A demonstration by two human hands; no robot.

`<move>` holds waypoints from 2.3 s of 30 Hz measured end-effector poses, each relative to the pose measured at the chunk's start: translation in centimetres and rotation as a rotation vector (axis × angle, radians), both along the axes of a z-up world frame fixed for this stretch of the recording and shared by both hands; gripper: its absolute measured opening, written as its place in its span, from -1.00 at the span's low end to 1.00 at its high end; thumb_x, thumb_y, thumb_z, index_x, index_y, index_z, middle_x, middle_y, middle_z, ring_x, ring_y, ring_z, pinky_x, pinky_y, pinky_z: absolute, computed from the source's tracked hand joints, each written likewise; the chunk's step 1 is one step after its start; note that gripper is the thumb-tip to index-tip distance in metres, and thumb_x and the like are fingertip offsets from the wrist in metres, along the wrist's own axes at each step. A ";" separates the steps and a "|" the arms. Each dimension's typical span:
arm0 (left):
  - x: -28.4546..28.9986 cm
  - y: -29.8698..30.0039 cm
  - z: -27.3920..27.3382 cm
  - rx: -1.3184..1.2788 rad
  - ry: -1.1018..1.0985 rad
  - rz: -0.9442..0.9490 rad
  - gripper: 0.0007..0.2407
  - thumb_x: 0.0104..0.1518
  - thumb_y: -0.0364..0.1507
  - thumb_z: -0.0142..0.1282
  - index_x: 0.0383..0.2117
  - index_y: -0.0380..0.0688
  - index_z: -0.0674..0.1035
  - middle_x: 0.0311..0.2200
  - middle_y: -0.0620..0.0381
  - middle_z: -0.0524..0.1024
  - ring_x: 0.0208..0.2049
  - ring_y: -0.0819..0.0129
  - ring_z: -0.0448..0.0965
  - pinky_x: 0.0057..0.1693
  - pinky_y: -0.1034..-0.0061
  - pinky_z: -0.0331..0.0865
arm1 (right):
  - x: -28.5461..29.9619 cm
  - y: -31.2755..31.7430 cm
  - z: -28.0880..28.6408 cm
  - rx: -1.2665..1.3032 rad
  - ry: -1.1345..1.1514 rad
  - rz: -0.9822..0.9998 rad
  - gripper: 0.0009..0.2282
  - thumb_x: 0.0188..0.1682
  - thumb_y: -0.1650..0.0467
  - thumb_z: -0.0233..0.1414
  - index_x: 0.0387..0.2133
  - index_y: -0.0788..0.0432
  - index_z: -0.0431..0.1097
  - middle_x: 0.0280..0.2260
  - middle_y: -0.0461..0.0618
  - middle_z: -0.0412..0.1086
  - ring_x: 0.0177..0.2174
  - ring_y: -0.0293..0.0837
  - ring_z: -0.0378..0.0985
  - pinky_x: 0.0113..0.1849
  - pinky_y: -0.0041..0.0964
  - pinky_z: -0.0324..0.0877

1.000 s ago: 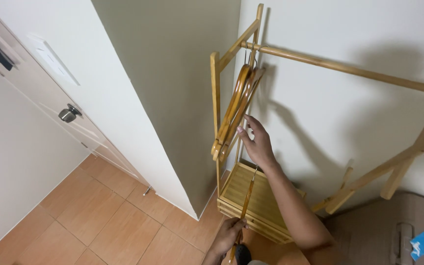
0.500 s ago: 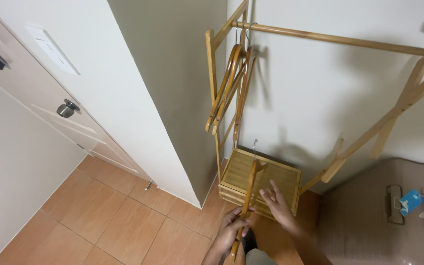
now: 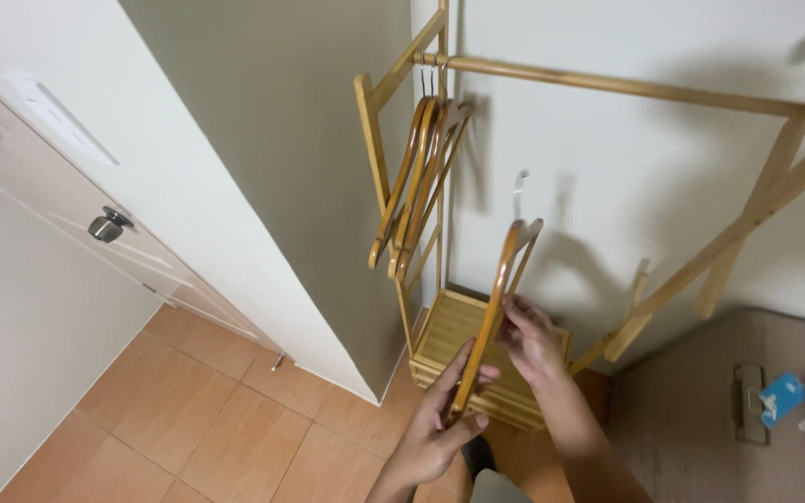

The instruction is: The person folds a purple striped cloth and a dark blue cloth, placing them on a wooden clothing rack. They then pick up multiple wooden hangers from a bed and hang them on the rack.

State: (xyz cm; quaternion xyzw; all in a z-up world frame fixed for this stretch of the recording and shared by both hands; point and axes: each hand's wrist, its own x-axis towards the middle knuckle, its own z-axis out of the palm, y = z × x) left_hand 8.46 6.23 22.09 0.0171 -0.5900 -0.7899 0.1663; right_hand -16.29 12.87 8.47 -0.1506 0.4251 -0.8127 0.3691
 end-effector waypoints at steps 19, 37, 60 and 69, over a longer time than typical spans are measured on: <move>-16.1 -7.6 2.4 0.106 0.111 0.508 -0.51 0.25 -0.54 -0.17 0.37 -0.32 0.21 0.23 -0.20 0.41 0.21 0.09 0.47 0.24 0.20 0.46 | -15.2 -13.9 4.7 0.036 0.016 0.062 -0.83 0.07 0.34 0.12 -0.35 0.23 0.42 -0.60 -0.02 0.42 -0.64 -0.20 0.46 -0.55 -0.31 0.37; -17.7 -11.2 -2.9 -1.096 -0.499 1.392 -0.43 0.10 -0.30 0.20 0.25 -0.26 0.33 0.21 -0.30 0.25 0.21 -0.20 0.25 0.17 -0.06 0.27 | -15.9 -25.0 16.2 0.119 1.292 -0.127 -0.24 0.19 0.05 -0.12 0.45 0.27 -0.31 0.45 0.35 -0.30 0.43 0.25 -0.28 0.36 0.16 -0.22; -17.5 -12.2 -6.0 -0.948 -0.443 1.386 -0.44 0.22 -0.31 0.17 0.33 -0.22 0.25 0.22 -0.27 0.27 0.22 -0.08 0.31 0.19 0.13 0.40 | -16.2 -21.9 4.7 0.203 1.122 -0.165 -0.15 0.10 -0.13 -0.42 0.46 0.15 -0.53 0.46 0.28 -0.63 0.43 0.20 -0.54 0.35 0.20 -0.40; -15.4 -10.0 -8.3 -0.902 -0.466 1.374 -0.23 0.19 -0.25 0.19 0.40 -0.35 -0.04 0.30 -0.47 0.16 0.31 -0.28 0.19 0.29 -0.01 0.23 | -14.0 -18.8 -5.3 0.450 0.982 -0.057 -0.22 0.12 -0.07 -0.43 0.44 0.13 -0.52 0.47 0.19 -0.56 0.43 0.16 -0.48 0.36 0.15 -0.35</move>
